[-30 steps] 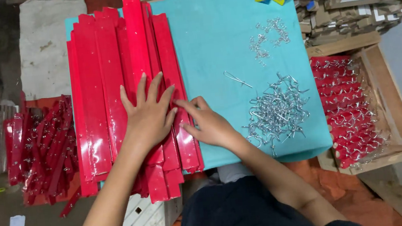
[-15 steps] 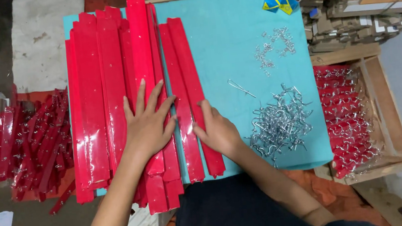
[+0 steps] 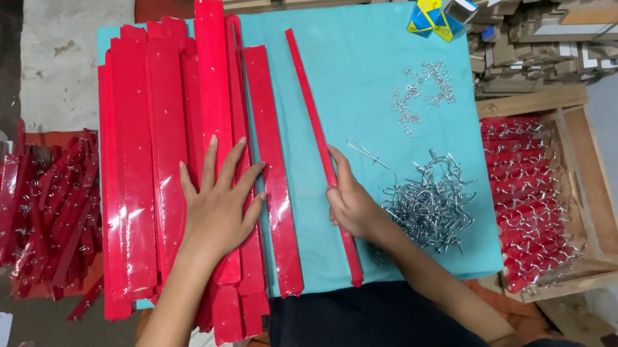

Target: Attaching metal hooks to red plastic strips and packing them into a wooden crate.

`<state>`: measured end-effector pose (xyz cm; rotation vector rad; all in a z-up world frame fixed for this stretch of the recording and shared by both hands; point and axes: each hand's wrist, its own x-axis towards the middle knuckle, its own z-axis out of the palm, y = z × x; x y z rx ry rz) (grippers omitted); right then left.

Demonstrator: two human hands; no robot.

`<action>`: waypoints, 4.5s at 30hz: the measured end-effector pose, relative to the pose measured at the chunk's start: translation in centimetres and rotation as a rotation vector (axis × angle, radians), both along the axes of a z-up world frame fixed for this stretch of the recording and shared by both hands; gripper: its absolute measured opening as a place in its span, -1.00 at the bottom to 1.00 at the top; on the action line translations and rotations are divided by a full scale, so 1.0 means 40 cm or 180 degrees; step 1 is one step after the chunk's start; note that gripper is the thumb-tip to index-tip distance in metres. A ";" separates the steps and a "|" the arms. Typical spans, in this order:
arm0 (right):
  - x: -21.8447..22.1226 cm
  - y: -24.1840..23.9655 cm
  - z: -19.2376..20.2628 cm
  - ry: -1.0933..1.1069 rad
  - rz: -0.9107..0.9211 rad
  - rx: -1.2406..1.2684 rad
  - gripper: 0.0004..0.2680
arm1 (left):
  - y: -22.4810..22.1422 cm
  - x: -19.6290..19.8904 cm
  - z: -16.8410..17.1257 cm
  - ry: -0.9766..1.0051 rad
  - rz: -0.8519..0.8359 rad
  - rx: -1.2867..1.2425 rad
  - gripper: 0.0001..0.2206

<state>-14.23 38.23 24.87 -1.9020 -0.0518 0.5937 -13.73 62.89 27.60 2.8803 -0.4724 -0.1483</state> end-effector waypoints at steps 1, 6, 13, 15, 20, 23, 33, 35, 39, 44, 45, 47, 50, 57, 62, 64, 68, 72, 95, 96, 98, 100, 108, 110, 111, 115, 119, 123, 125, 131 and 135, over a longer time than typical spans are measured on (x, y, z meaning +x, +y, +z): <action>0.001 -0.001 0.003 0.0005 0.0002 0.0000 -0.48 | 0.000 0.000 -0.003 0.0005 0.0002 0.0000 -0.58; 0.009 -0.015 -0.054 -0.0089 -0.0306 -0.0223 -0.66 | -0.030 0.011 0.000 0.0065 -0.0016 0.0791 -0.52; 0.018 0.019 -0.071 -0.0693 -0.0070 -0.2000 -0.74 | -0.157 0.141 -0.032 0.0102 -0.0386 0.0539 -0.42; 0.014 0.027 -0.044 -0.0712 -0.0042 -0.2244 -0.71 | -0.193 0.176 -0.043 0.0036 -0.0639 0.0355 -0.38; 0.016 0.028 -0.105 -0.1379 -0.0256 -0.2486 -0.72 | -0.244 0.281 -0.105 0.0471 -0.0749 0.0161 -0.40; 0.005 0.025 -0.126 -0.1662 -0.0308 -0.2630 -0.71 | -0.251 0.288 -0.122 0.0516 -0.0843 0.0173 -0.40; 0.000 -0.013 -0.052 -0.1115 -0.0223 -0.2108 -0.73 | -0.272 0.306 -0.105 0.1048 -0.1178 -0.0237 -0.39; 0.002 -0.034 -0.047 -0.0915 -0.0118 -0.1993 -0.71 | -0.270 0.310 -0.102 0.1072 -0.1216 -0.0262 -0.38; 0.028 -0.111 -0.037 -0.0393 0.0005 -0.1219 -0.77 | -0.257 0.312 -0.090 0.1161 -0.1302 -0.0311 -0.32; 0.219 -0.292 -0.081 -0.0906 -0.0519 -0.1655 -0.84 | -0.266 0.306 -0.064 0.1299 -0.1275 -0.0318 -0.25; 0.268 -0.335 -0.120 -0.1351 -0.0614 -0.1768 -0.84 | -0.266 0.304 -0.063 0.1350 -0.1262 -0.0335 -0.24; 0.326 -0.360 -0.114 -0.1546 -0.0537 -0.1863 -0.81 | -0.261 0.308 -0.053 0.1369 -0.1265 -0.0343 -0.24; 0.359 -0.379 -0.139 -0.1701 -0.0363 -0.2021 -0.77 | -0.257 0.304 -0.053 0.1444 -0.1249 -0.0388 -0.24; 0.365 -0.357 -0.163 -0.1847 -0.0276 -0.2289 -0.93 | -0.250 0.311 -0.047 0.1524 -0.1262 -0.0276 -0.23; 0.382 -0.370 -0.194 -0.1833 -0.0361 -0.2262 -0.93 | -0.247 0.313 -0.071 0.1501 -0.1293 -0.0292 -0.23; 0.387 -0.368 -0.175 -0.1729 -0.0402 -0.2131 -0.93 | -0.247 0.315 -0.074 0.1506 -0.1292 -0.0302 -0.23; 0.396 -0.351 -0.123 -0.1522 -0.0710 -0.1359 -0.94 | -0.244 0.310 -0.076 0.1533 -0.1253 -0.0307 -0.24; 0.422 -0.281 -0.048 -0.1275 -0.0662 -0.0720 -0.89 | -0.247 0.311 -0.084 0.1508 -0.1272 -0.0282 -0.23; 0.559 -0.138 -0.035 -0.2574 0.0553 -0.1593 -0.95 | -0.253 0.310 -0.115 0.1461 -0.1262 -0.0198 -0.21; 0.560 -0.139 -0.035 -0.2592 0.0575 -0.1640 -0.96 | -0.255 0.312 -0.116 0.1439 -0.1266 -0.0195 -0.21; 0.566 -0.137 -0.052 -0.2625 0.0643 -0.1866 -0.96 | -0.254 0.313 -0.114 0.1444 -0.1251 -0.0193 -0.22; 0.568 -0.137 -0.071 -0.2635 0.0698 -0.2097 -0.97 | -0.258 0.311 -0.114 0.1467 -0.1254 -0.0189 -0.22; 0.590 -0.092 -0.153 -0.2353 -0.0099 -0.2931 -0.95 | -0.263 0.314 -0.116 0.1453 -0.1244 -0.0125 -0.24; 0.586 -0.095 -0.138 -0.2318 -0.0066 -0.2848 -0.96 | -0.261 0.312 -0.109 0.1445 -0.1243 -0.0142 -0.24; 0.581 -0.099 -0.132 -0.2278 -0.0049 -0.2774 -0.96 | -0.262 0.310 -0.106 0.1434 -0.1259 -0.0157 -0.24; 0.553 -0.114 0.024 -0.1528 0.0370 -0.1640 -0.78 | -0.258 0.316 -0.125 0.1402 -0.1249 -0.0188 -0.23; 0.542 -0.138 0.105 -0.1299 0.0767 -0.1040 -0.70 | -0.257 0.310 -0.124 0.1424 -0.1259 -0.0232 -0.23; 0.551 -0.142 0.089 -0.1788 0.0868 -0.1125 -0.92 | -0.258 0.313 -0.126 0.1409 -0.1252 -0.0241 -0.23; 0.563 -0.149 0.063 -0.2026 0.0931 -0.1158 -0.93 | -0.259 0.312 -0.120 0.1400 -0.1257 -0.0229 -0.23; 0.557 -0.140 -0.019 -0.2389 0.0580 -0.1136 -0.94 | -0.257 0.310 -0.121 0.1399 -0.1247 -0.0276 -0.23; 0.552 -0.154 -0.131 -0.2185 -0.0379 -0.0658 -0.93 | -0.257 0.309 -0.119 0.1400 -0.1242 -0.0348 -0.23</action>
